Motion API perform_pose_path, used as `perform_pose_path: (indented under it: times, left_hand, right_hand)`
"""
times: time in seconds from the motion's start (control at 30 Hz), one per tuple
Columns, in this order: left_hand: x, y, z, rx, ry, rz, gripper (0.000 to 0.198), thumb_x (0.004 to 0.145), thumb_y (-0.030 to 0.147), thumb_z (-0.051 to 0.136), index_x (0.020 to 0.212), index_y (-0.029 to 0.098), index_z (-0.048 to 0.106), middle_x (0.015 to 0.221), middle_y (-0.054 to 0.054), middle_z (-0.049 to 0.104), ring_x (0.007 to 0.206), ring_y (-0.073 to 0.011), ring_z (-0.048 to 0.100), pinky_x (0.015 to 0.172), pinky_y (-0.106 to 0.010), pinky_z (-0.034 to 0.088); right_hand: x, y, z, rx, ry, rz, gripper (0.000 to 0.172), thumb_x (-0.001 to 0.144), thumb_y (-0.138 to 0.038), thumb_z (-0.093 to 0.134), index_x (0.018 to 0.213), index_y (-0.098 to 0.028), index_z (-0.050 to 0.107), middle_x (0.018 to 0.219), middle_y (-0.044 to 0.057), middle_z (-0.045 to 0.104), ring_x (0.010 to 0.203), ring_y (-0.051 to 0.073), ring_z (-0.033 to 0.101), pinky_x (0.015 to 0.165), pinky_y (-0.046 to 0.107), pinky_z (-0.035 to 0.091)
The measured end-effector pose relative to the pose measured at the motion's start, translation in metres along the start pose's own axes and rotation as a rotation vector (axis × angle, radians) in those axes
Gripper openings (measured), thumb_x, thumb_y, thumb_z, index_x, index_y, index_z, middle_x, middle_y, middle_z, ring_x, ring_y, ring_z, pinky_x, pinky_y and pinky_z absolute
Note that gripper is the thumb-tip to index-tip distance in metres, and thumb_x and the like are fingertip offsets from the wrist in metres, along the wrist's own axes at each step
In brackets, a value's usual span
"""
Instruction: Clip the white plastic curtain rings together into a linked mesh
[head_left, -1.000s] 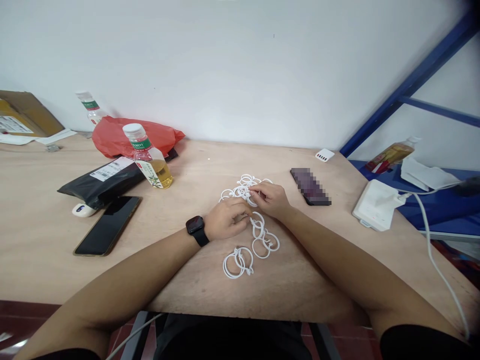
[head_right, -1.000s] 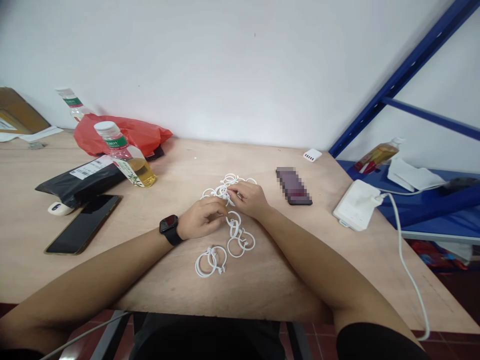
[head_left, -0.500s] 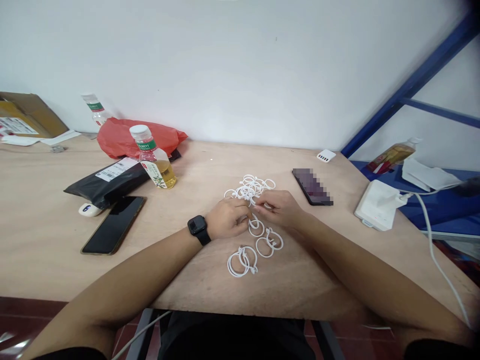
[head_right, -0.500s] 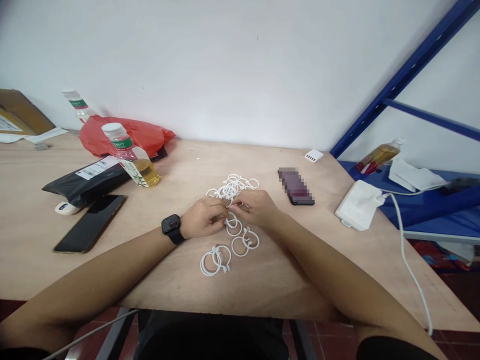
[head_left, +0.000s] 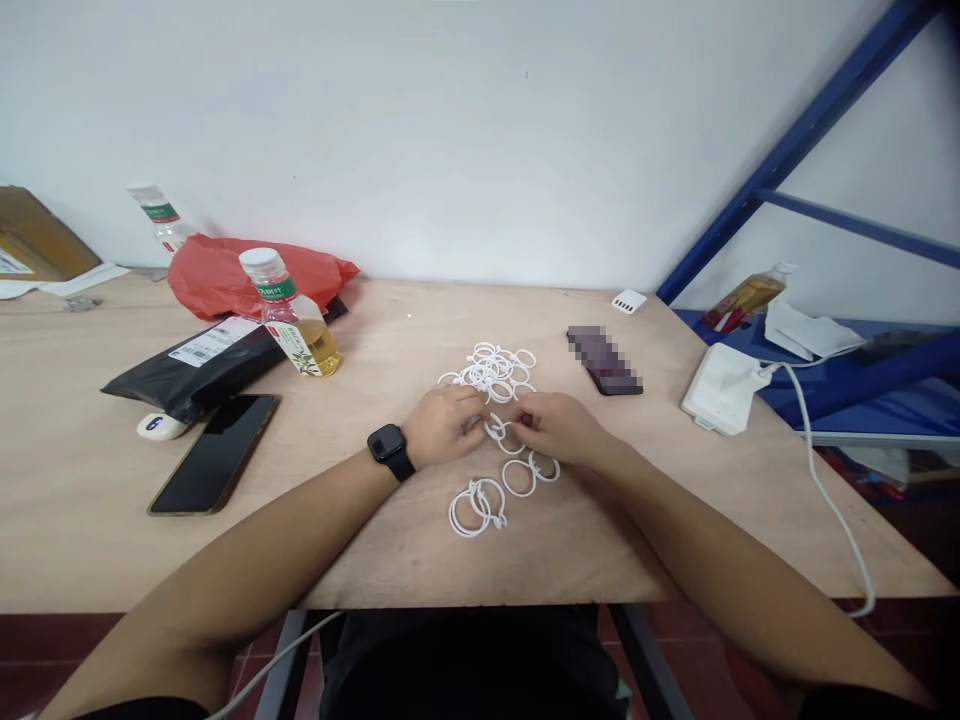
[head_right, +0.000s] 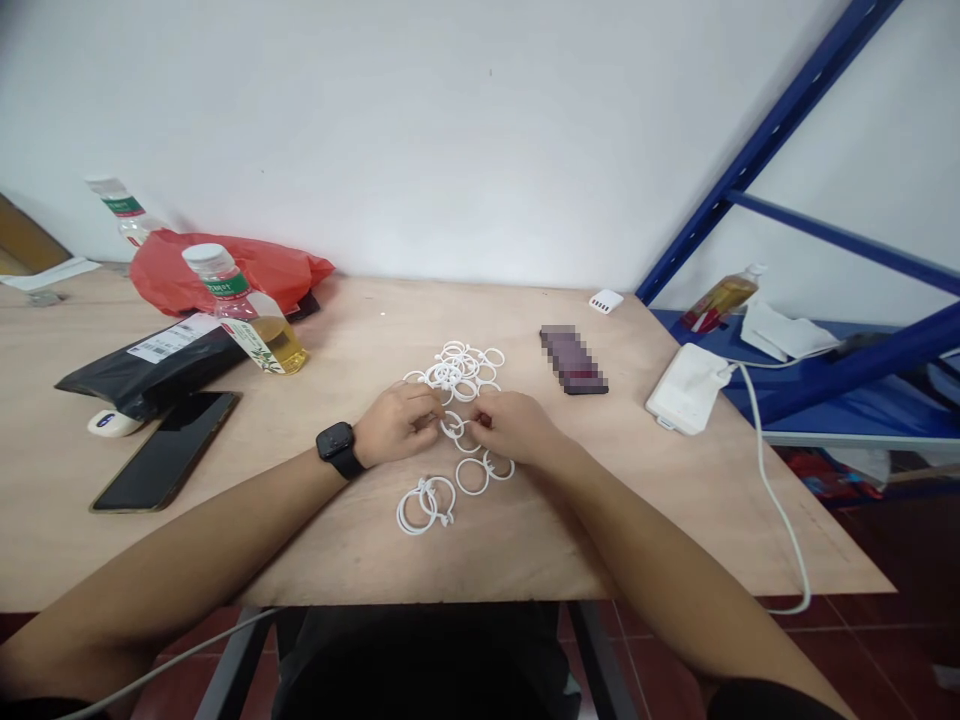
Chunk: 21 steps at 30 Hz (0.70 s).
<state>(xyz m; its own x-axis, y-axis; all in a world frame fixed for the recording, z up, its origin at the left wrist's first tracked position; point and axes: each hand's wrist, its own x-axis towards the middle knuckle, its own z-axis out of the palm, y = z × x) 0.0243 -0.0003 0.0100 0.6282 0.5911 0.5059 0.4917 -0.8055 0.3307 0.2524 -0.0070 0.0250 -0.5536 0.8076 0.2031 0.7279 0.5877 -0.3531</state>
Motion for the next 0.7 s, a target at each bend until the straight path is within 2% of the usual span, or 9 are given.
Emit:
perform_pose_path:
  times: [0.1,0.2,0.33,0.5,0.6,0.7]
  left_hand:
    - [0.000,-0.001,-0.001,-0.007,0.023,-0.035,0.010,0.077,0.017,0.052,0.080,0.018,0.061,0.078,-0.003,0.065,0.074,-0.0167,0.059,0.071,-0.031,0.044]
    - [0.001,-0.001,-0.002,-0.024,0.041,-0.063,0.008,0.075,0.017,0.052,0.079,0.018,0.059,0.074,-0.002,0.063,0.071,-0.0163,0.057,0.070,-0.031,0.043]
    - [0.002,0.001,-0.001,-0.059,0.085,-0.128,0.009,0.076,0.014,0.050,0.079,0.018,0.058,0.074,-0.002,0.061,0.069,-0.0154,0.055,0.069,-0.030,0.044]
    - [0.002,0.000,-0.002,-0.095,0.136,-0.176,0.011,0.078,0.013,0.047,0.081,0.018,0.057,0.077,-0.003,0.061,0.072,-0.0161,0.055,0.070,-0.030,0.045]
    - [0.002,-0.001,-0.003,-0.092,0.104,-0.143,0.011,0.076,0.013,0.049,0.080,0.018,0.058,0.075,-0.003,0.061,0.071,-0.0161,0.056,0.070,-0.030,0.043]
    - [0.002,0.001,-0.004,-0.052,-0.010,-0.086,0.007,0.073,0.015,0.052,0.076,0.018,0.058,0.073,-0.002,0.062,0.071,-0.0165,0.056,0.071,-0.031,0.040]
  right_hand:
    - [-0.003,0.001,-0.001,0.020,0.156,0.060,0.008,0.075,-0.017,0.060,0.068,-0.021,0.060,0.063,-0.004,0.063,0.055,0.011,0.054,0.054,0.023,0.036]
    - [-0.004,0.004,-0.002,0.049,0.234,0.112,0.008,0.075,-0.019,0.059,0.067,-0.020,0.059,0.059,-0.004,0.061,0.050,0.011,0.051,0.051,0.023,0.034]
    - [-0.004,0.008,-0.002,0.110,0.234,0.173,0.010,0.075,-0.020,0.059,0.066,-0.021,0.060,0.053,-0.005,0.059,0.047,0.011,0.049,0.048,0.023,0.034]
    - [-0.005,0.012,-0.004,0.079,0.209,0.137,0.010,0.076,-0.018,0.058,0.067,-0.021,0.061,0.056,-0.003,0.062,0.049,0.012,0.051,0.049,0.023,0.035]
    - [-0.006,0.013,-0.006,0.071,0.290,0.134,0.010,0.076,-0.018,0.059,0.067,-0.021,0.060,0.059,-0.002,0.063,0.049,0.012,0.052,0.050,0.024,0.037]
    - [-0.005,0.009,-0.005,0.134,0.433,0.194,0.009,0.079,-0.022,0.061,0.070,-0.021,0.063,0.060,-0.002,0.065,0.048,0.012,0.052,0.049,0.025,0.039]
